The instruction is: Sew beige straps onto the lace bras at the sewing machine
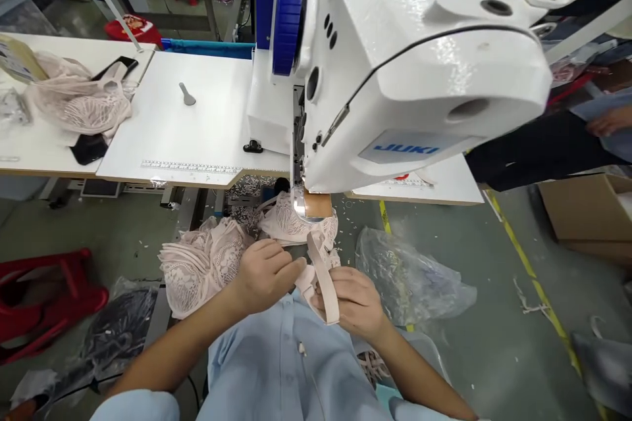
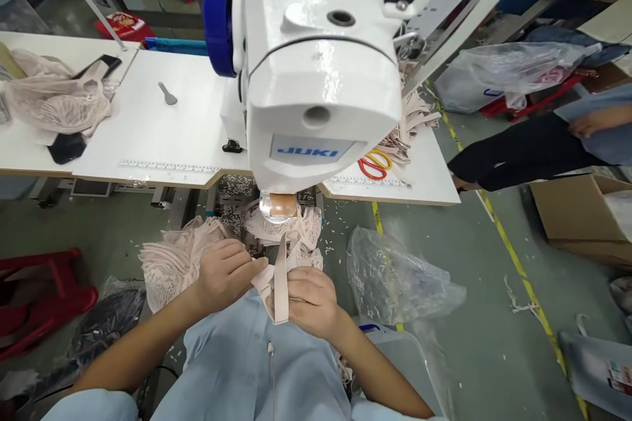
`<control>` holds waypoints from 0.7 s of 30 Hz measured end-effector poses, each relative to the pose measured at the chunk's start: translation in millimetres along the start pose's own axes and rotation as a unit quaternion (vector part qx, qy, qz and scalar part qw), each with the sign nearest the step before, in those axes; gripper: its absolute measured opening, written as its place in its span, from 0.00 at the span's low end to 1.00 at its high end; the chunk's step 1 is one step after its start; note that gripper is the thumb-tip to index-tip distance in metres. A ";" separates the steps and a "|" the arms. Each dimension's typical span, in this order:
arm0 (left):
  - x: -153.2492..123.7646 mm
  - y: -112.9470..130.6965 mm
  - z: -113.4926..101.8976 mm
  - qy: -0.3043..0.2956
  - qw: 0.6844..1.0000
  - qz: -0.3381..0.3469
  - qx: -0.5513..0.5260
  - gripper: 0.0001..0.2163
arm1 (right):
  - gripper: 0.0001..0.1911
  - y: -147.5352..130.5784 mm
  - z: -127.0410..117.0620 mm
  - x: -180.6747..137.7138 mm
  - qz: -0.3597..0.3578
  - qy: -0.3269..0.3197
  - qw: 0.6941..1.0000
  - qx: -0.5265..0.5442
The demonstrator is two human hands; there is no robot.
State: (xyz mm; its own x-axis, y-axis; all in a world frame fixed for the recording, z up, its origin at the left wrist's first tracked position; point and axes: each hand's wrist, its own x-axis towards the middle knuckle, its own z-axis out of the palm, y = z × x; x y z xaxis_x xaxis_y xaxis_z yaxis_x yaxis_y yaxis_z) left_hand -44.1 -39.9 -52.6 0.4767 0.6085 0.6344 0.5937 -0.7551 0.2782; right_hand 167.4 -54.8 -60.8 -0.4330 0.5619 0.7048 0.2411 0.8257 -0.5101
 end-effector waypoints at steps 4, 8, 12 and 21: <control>-0.7 1.0 -5.7 0.023 1.000 0.003 0.001 0.03 | 0.11 -2.7 3.5 3.6 -0.012 0.000 1.000 -0.001; -2.9 1.0 -7.4 0.027 1.000 0.000 0.002 0.03 | 0.10 -3.7 5.0 6.7 -0.007 -0.005 1.000 0.008; -6.2 0.0 -8.1 0.013 0.999 0.033 -0.040 0.05 | 0.07 -3.1 5.1 6.9 -0.002 0.001 0.999 0.033; -4.7 -0.4 -9.2 0.003 0.988 0.039 -0.147 0.11 | 0.09 -8.7 -0.1 7.3 0.004 -0.015 0.996 0.092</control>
State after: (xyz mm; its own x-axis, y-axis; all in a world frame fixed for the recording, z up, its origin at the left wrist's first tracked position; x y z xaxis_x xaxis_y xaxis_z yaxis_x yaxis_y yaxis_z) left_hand -52.5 -44.6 -49.0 0.5093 0.5443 0.6666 0.3401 -0.8388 0.4251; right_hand 162.3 -57.9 -51.2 -0.4585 0.5641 0.6867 0.0822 0.7964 -0.5992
